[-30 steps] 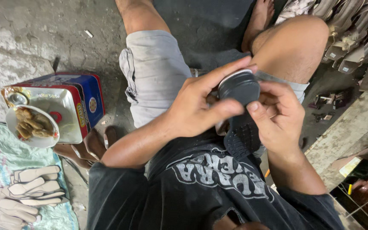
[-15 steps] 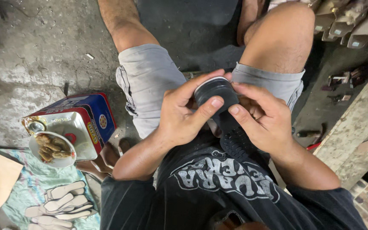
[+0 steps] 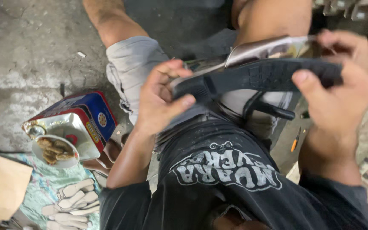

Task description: The person sits on the floor and uses a hammer to attach a new sole to a sandal. They repeatedly pick up sandals, position the sole, and hammer it into place, then place the finished sandal aside.

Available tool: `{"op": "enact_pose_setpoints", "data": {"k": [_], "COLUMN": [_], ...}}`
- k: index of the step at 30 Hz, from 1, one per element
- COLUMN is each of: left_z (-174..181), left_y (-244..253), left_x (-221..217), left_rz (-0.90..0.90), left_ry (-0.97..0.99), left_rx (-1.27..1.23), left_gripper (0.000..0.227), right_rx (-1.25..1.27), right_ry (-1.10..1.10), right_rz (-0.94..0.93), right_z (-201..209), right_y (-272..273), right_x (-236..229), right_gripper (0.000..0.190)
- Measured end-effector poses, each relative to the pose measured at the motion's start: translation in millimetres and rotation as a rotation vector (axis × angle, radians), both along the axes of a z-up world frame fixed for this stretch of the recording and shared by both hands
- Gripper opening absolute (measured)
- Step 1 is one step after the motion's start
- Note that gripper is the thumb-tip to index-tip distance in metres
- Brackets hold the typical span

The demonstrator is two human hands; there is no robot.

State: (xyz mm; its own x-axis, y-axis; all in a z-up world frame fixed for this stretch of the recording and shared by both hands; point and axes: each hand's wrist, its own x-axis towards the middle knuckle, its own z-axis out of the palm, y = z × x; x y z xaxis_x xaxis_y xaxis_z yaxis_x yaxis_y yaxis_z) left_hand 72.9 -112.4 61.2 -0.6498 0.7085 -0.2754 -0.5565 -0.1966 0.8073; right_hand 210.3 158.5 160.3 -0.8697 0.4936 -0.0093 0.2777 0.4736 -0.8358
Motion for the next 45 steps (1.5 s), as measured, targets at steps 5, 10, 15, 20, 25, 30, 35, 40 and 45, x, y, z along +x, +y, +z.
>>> {"op": "enact_pose_setpoints", "data": {"k": [5, 10, 15, 20, 25, 30, 35, 40, 45], "left_z": [4.7, 3.5, 2.8, -4.5, 6.9, 28.4, 43.0, 45.2, 43.5], "left_y": [17.5, 39.0, 36.8, 38.7, 43.7, 35.0, 45.1, 50.3, 49.8], "left_x": [17.1, 43.2, 56.4, 63.8, 35.6, -5.6, -20.2, -22.2, -18.4], "left_rz": [-0.537, -0.503, -0.472, -0.295, -0.133, -0.092, -0.201, -0.158, -0.155], "left_ry": [0.433, 0.236, 0.217, 0.254, 0.554, 0.808, 0.864, 0.804, 0.743], "left_rx": [-0.221, -0.37, -0.507, -0.397, -0.126, -0.037, 0.014, 0.028, -0.062], "left_gripper": [0.065, 0.04, 0.039, 0.038, 0.072, 0.072, 0.049, 0.034, 0.032], "right_rx": [-0.016, 0.095, 0.176, 0.247, -0.121, -0.043, 0.126, 0.195, 0.238], "right_ry": [-0.107, -0.147, -0.128, 0.086, -0.048, -0.159, -0.067, -0.015, 0.035], "right_rz": [0.197, 0.438, 0.492, 0.383, 0.155, 0.26, 0.407, 0.397, 0.372], "right_z": [-9.0, -14.2, -11.8, -5.6, 17.3, 34.1, 36.6, 32.6, 28.6], "right_y": [24.5, 27.8, 27.6, 15.0, 0.4, -11.9, -27.9, -36.7, -38.2], "right_x": [-18.8, -34.8, -38.3, -43.0, -38.9, -34.7, -44.2, -47.1, -51.8], "right_gripper": [0.024, 0.022, 0.023, 0.031, 0.02, 0.017, 0.018, 0.017, 0.02]}}
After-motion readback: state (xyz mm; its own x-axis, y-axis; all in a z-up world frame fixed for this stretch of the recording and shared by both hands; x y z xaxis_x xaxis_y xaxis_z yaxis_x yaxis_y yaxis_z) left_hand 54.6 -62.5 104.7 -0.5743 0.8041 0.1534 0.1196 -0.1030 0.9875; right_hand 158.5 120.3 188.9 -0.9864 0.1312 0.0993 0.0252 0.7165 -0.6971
